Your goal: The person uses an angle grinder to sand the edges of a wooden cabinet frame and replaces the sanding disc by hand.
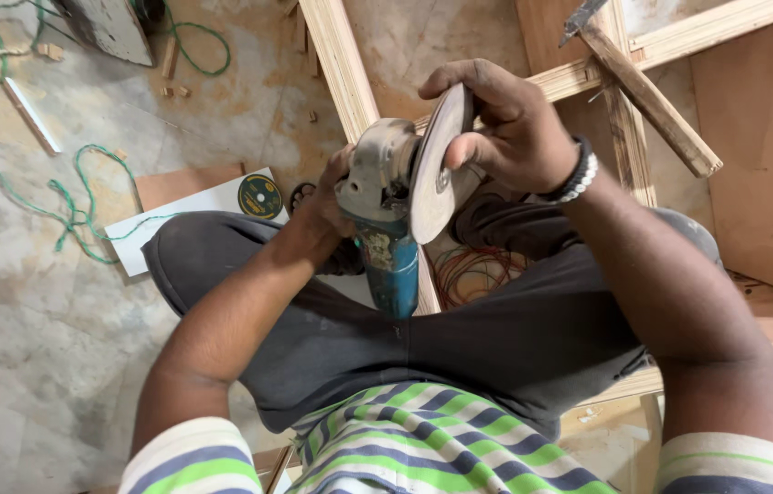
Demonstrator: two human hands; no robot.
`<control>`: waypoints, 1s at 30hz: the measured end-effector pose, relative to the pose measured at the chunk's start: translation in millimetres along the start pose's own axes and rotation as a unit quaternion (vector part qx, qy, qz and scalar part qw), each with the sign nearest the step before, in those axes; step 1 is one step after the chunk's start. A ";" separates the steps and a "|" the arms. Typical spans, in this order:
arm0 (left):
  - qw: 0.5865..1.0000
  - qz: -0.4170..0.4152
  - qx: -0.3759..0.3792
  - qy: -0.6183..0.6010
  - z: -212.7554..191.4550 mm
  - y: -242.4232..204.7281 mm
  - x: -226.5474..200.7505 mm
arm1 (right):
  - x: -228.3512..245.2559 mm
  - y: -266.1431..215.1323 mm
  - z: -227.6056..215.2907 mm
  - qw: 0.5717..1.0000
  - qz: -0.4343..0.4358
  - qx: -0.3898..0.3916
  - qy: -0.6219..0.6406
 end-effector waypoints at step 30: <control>0.994 -0.085 0.048 -0.059 3.9 13.5 40.8 | -9.0 2.3 17.8 0.905 -0.089 0.132 -0.395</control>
Point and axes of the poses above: each hand's wrist, its own y-axis towards the middle knuckle, its own z-axis out of the palm, x = y × z, the point moved 9 cm from there along y, towards the middle knuckle, and after that the axes turned 6 degrees about -x, right-handed, at the moved point
